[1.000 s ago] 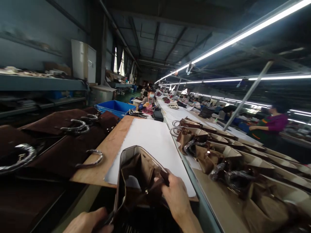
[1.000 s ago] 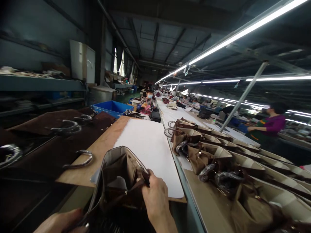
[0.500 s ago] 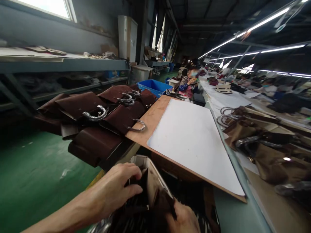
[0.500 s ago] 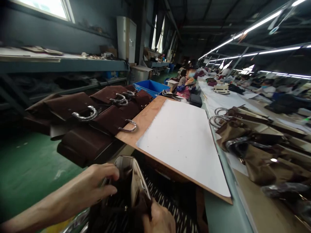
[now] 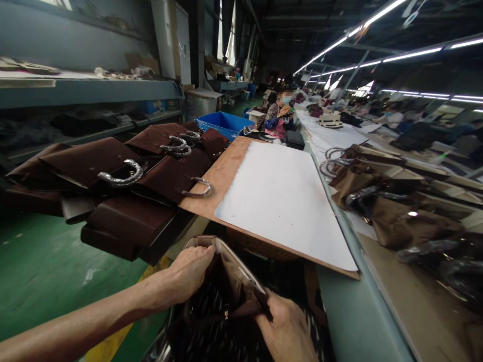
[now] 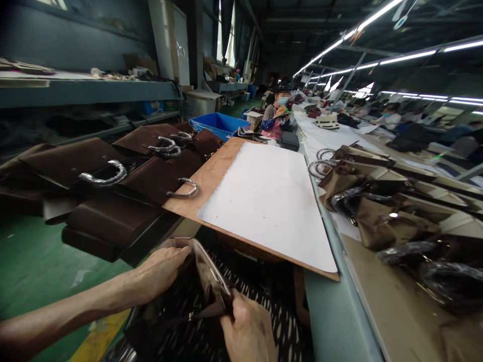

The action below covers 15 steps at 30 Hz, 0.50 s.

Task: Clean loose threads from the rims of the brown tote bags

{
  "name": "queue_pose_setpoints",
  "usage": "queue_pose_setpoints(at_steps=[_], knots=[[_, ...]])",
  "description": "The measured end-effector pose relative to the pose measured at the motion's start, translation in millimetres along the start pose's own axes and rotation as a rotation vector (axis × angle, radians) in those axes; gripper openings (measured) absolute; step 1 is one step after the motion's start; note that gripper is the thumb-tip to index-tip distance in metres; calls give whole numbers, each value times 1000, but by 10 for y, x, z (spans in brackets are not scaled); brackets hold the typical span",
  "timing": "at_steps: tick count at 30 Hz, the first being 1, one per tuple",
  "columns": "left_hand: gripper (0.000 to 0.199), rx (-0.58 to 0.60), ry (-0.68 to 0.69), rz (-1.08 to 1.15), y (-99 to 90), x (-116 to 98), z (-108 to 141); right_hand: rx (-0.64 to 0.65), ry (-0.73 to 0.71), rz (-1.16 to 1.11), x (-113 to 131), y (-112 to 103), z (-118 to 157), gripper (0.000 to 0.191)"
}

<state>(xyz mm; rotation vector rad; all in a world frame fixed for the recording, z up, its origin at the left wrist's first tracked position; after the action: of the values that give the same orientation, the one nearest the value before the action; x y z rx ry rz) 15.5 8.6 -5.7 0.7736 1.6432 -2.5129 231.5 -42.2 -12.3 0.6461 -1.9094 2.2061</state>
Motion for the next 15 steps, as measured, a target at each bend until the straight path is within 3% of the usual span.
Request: queue_pose_setpoints(at_steps=[4,10,15], knots=[[25,80,45,25,-51,-13,72,27,12,-152,-144,-5,-93,29],[20,-33,137,102,-123,9,51,68,-5,-312,-128,56,-147,23],[28,169,68,382,-223,-38,-64,85,8,-311,-20,29,-160,22]])
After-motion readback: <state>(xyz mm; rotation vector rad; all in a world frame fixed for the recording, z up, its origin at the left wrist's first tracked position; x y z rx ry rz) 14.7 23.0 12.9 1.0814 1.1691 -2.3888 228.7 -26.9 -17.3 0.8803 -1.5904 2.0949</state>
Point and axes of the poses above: each hand's wrist, its own z-axis away from the middle knuckle, its own y-axis out of the palm, x = y × z, the point moved 2 cm from there along -z, towards the middle knuckle, and after that the axes turned 6 degrees about z, right-handed, at the moved point
